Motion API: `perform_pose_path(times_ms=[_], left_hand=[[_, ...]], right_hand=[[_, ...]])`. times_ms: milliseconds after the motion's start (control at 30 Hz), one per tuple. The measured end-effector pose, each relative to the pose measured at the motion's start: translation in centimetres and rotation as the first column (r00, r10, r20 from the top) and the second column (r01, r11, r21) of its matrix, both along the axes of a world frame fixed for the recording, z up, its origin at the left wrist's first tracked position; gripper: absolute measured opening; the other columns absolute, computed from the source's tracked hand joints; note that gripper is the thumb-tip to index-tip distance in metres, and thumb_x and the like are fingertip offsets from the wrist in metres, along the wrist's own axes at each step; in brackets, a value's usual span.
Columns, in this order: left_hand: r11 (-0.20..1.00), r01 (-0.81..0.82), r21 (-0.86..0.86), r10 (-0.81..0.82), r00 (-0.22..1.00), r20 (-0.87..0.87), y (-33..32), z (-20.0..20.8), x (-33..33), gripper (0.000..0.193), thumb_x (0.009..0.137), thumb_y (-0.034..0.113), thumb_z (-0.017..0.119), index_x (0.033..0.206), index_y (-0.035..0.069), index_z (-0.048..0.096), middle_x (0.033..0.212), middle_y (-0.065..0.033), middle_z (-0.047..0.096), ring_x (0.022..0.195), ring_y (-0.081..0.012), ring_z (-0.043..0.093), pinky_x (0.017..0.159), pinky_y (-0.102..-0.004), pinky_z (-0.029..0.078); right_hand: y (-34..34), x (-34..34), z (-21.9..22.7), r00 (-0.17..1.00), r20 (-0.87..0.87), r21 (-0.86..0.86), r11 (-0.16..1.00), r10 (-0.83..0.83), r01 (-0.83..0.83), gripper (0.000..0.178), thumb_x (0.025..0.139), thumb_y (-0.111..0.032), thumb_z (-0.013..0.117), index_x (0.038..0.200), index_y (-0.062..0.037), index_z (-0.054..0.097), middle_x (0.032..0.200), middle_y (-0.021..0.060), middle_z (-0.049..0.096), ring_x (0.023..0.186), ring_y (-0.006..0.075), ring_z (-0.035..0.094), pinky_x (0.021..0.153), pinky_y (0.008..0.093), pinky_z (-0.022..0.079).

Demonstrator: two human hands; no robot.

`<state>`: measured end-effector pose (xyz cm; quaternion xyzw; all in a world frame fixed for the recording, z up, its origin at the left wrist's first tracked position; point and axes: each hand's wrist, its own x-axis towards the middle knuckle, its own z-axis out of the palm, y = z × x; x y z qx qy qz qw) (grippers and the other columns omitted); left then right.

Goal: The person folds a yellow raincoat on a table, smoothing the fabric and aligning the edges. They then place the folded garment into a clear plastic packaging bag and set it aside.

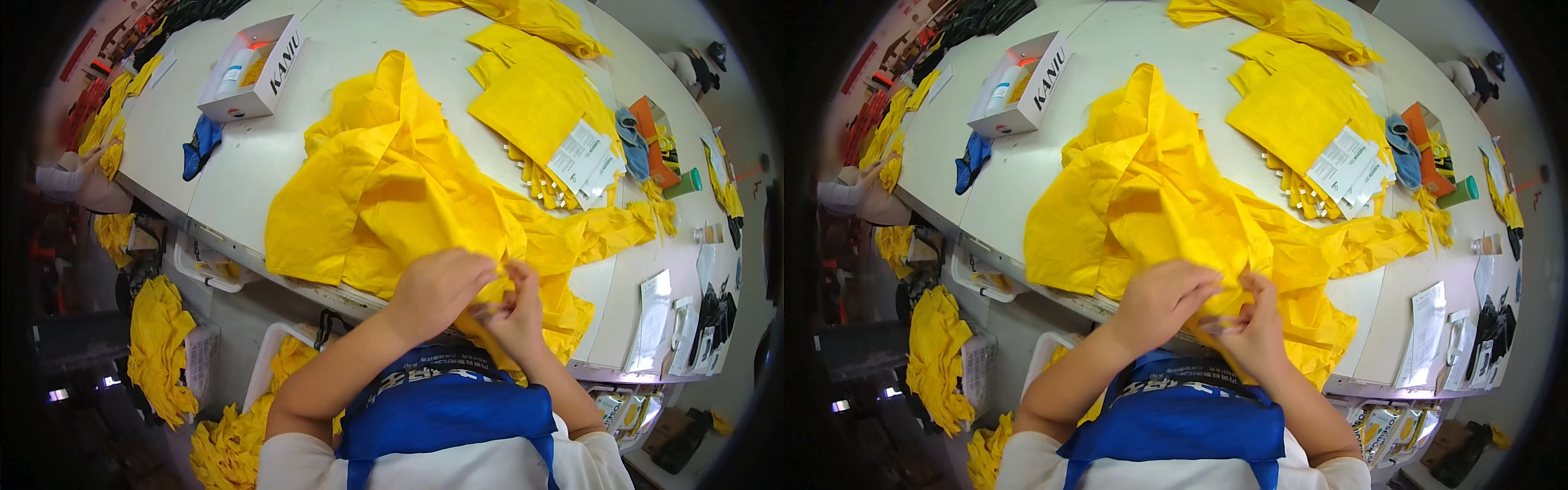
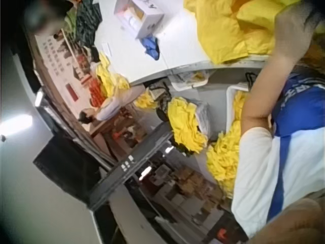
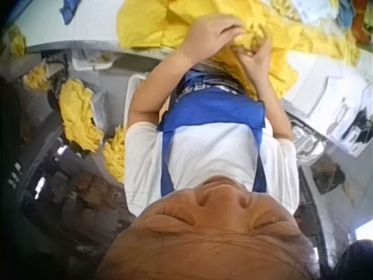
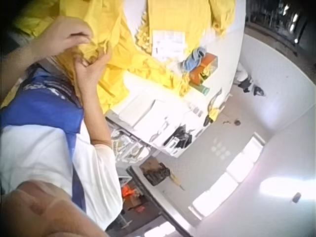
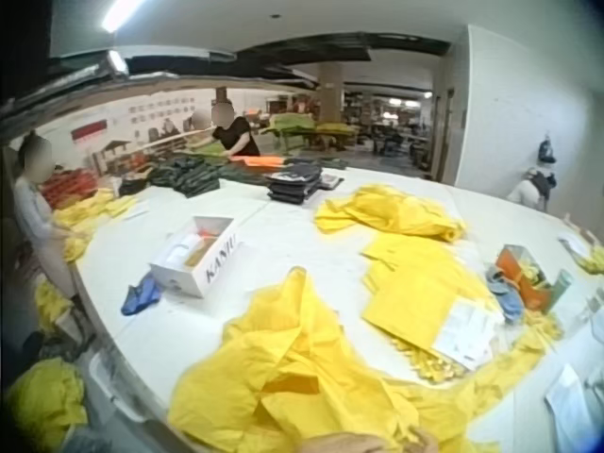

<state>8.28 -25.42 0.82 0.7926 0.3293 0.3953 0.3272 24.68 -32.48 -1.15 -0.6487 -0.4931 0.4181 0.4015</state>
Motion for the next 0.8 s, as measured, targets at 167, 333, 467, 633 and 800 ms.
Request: perform_pose_path(times_ms=[167,333,467,633,800], left_hand=[[0.985,0.005,-0.173,0.028,0.982,0.185,1.0,-0.6,-0.9,0.036,0.077,0.008,0.069,0.11,0.002,0.056,0.103,-0.0128,0.062,0.092,-0.0271,0.06,0.074,-0.0353,0.049],[0.898,-0.399,-0.185,0.417,0.907,0.067,-4.0,-11.1,-2.8,0.065,0.071,0.011,0.075,0.126,0.004,0.041,0.114,-0.0162,0.051,0.102,-0.03,0.052,0.085,-0.0365,0.044],[0.882,-0.424,-0.204,0.437,0.899,0.023,-2.4,-11.5,-1.1,0.042,0.071,0.008,0.071,0.108,0.003,0.051,0.098,-0.0137,0.055,0.094,-0.0329,0.054,0.08,-0.0381,0.046],[0.914,-0.302,0.272,0.267,0.951,0.158,-4.4,-8.1,-3.3,0.018,0.064,-0.001,0.068,0.081,0.004,0.064,0.081,-0.0067,0.06,0.071,-0.0251,0.058,0.059,-0.0325,0.047],[0.812,-0.267,0.518,0.173,0.96,0.221,-4.9,-4.6,-4.1,0.016,0.061,-0.001,0.07,0.075,0.006,0.065,0.084,-0.0074,0.06,0.063,-0.0197,0.057,0.047,-0.0278,0.045]], right_hand=[[2.8,3.6,-1.4,0.894,-0.399,0.003,0.975,-0.203,0.223,0.03,0.08,0.006,0.052,0.108,-0.0041,0.051,0.088,0.0013,0.058,0.073,0.0065,0.051,0.067,0.0198,0.041],[3.9,4.9,-1.3,0.654,-0.697,-0.153,0.953,-0.292,0.262,0.014,0.082,0.004,0.049,0.09,-0.0037,0.057,0.088,0.0022,0.06,0.081,0.0092,0.056,0.076,0.0212,0.045],[4.0,6.1,-2.5,0.63,-0.752,-0.105,0.979,-0.193,0.175,0.014,0.083,0.002,0.048,0.093,-0.0043,0.055,0.089,0.0033,0.059,0.081,0.0098,0.056,0.075,0.0219,0.046],[4.6,7.7,-2.9,0.659,-0.708,-0.085,0.957,-0.254,0.277,0.006,0.09,-0.007,0.049,0.095,-0.0065,0.054,0.085,0.0017,0.057,0.079,0.0092,0.055,0.076,0.022,0.047],[4.4,7.2,-3.3,0.677,-0.706,-0.065,0.971,-0.208,0.23,0.011,0.095,-0.016,0.049,0.096,-0.0066,0.054,0.086,0.0021,0.059,0.076,0.0105,0.058,0.073,0.0222,0.05]])
